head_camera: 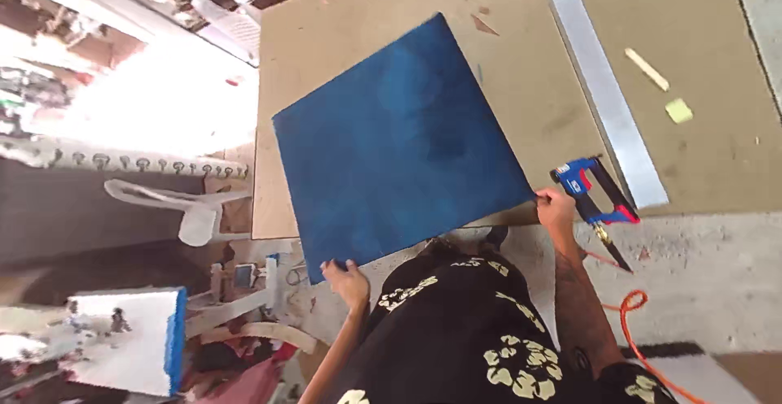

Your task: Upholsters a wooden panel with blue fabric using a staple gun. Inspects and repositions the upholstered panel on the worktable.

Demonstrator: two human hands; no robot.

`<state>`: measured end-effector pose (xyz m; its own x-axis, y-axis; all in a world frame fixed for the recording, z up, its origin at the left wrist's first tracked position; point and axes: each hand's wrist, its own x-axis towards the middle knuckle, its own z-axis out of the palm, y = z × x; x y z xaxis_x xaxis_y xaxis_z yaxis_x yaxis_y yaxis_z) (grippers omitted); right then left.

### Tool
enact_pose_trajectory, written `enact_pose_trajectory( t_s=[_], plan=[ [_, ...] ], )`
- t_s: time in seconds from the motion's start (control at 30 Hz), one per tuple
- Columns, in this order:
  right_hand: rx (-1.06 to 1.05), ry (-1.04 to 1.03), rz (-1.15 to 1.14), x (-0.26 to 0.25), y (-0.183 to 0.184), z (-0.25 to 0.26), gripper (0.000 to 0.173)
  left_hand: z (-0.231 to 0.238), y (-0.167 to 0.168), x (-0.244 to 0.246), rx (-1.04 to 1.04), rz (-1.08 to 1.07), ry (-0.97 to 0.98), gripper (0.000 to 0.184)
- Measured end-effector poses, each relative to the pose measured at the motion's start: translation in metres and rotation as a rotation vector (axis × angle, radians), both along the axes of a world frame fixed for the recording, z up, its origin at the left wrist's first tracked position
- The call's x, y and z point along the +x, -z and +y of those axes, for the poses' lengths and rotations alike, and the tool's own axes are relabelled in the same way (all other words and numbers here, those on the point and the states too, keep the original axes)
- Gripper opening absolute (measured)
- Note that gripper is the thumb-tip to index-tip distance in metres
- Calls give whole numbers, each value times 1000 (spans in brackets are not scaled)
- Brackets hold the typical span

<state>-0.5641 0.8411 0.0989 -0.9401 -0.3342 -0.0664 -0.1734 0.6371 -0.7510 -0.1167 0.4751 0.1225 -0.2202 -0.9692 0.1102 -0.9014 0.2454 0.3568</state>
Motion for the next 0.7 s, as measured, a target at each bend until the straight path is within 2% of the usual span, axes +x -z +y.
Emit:
enact_pose_trajectory(
  t_s=[0.07, 0.1, 0.13, 0.2, 0.27, 0.3, 0.37, 0.47, 0.53, 0.57, 0.6, 0.7],
  plan=[
    [-51, 59, -74, -14, -13, 1, 15, -18, 0, 32, 158, 321, -529, 80],
    [-72, 81, -90, -20, -18, -5, 18, -28, 1, 49, 323, 513, -753, 87],
    [-74, 87, -117, -26, -22, -17, 25, -39, 5, 66, 514, 738, -882, 94],
    [43, 40, -185, -27, -31, -49, 49, -59, 20, 91, 799, 1164, -882, 109],
    [248, 0, -176, -19, -33, -88, 73, -81, 33, 86, 858, 1446, -716, 103],
    [350, 21, -142, -15, -30, -107, 84, -93, 36, 76, 836, 1529, -645, 92],
    [509, 142, -59, -2, -17, -135, 96, -110, 33, 62, 740, 1613, -641, 71],
    [620, 283, 19, 35, -26, -150, 100, -132, 10, 73, 710, 1649, -666, 65],
    [616, 351, 37, 71, -54, -172, 101, -178, -28, 87, 697, 1613, -583, 65],
    [589, 379, 26, 91, -66, -189, 99, -204, -59, 94, 669, 1578, -540, 63],
    [539, 404, -16, 119, -74, -205, 95, -232, -97, 105, 629, 1534, -472, 59],
    [309, 403, -255, 209, -73, -261, 84, -305, -239, 120, 457, 1423, -156, 53]
  ],
)
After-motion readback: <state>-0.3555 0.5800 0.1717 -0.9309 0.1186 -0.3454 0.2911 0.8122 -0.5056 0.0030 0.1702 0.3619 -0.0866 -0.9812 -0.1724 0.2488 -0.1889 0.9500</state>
